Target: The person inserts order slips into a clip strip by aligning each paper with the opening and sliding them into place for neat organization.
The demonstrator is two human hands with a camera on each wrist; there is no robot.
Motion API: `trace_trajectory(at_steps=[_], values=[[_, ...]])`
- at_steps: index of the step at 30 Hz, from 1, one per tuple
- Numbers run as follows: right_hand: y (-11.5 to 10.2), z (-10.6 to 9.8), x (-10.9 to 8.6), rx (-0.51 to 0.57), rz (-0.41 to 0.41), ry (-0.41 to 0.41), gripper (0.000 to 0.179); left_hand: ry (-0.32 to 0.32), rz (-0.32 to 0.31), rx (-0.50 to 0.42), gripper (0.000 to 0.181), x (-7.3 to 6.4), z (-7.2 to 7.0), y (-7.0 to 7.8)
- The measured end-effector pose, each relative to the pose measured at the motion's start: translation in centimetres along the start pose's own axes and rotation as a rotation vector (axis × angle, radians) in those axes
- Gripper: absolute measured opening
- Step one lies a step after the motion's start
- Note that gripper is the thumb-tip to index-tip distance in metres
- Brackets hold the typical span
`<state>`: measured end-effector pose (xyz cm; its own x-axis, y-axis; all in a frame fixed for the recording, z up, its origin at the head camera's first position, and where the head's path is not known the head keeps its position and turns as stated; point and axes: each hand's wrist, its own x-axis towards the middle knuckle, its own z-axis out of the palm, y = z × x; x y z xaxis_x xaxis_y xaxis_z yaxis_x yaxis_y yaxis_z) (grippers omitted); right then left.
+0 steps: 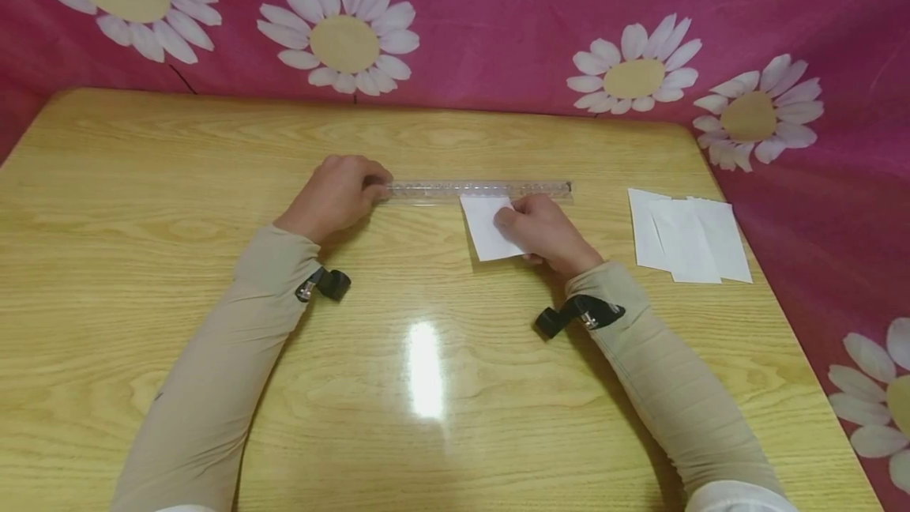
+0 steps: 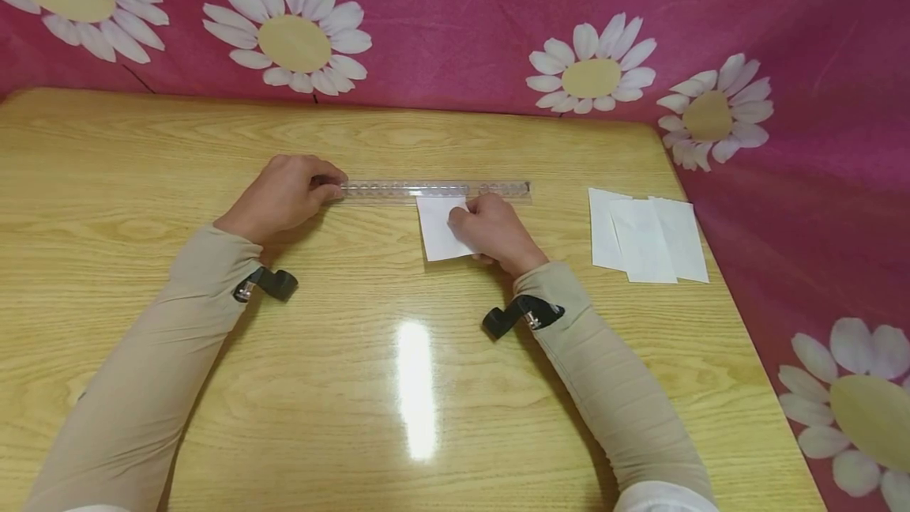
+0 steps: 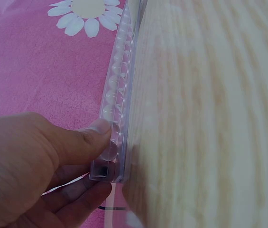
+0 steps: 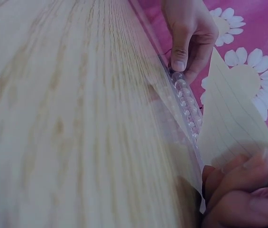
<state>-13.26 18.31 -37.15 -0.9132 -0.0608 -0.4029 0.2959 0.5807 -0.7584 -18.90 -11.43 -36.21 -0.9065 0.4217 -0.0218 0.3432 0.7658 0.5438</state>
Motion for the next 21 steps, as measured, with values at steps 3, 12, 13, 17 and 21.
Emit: trace_trajectory(at_steps=[3, 12, 13, 17, 21], values=[[-0.01, 0.06, 0.04, 0.001, -0.010, -0.002, 0.024, 0.004, 0.002, -0.001, 0.028, -0.06, -0.01, -0.03], [-0.13, 0.13, 0.04, 0.003, -0.011, -0.011, 0.024, 0.007, 0.007, -0.009, 0.028, -0.15, -0.07, -0.03], [-0.14, 0.14, 0.05, 0.003, -0.012, -0.011, 0.024, 0.007, 0.008, -0.010, 0.028, -0.14, -0.07, -0.04], [-0.27, 0.20, -0.01, 0.000, -0.012, -0.010, 0.024, 0.004, 0.007, -0.011, 0.028, -0.13, -0.07, -0.02], [-0.39, 0.27, -0.05, 0.002, -0.006, -0.013, 0.025, 0.005, 0.006, -0.004, 0.028, -0.14, -0.10, 0.00]])
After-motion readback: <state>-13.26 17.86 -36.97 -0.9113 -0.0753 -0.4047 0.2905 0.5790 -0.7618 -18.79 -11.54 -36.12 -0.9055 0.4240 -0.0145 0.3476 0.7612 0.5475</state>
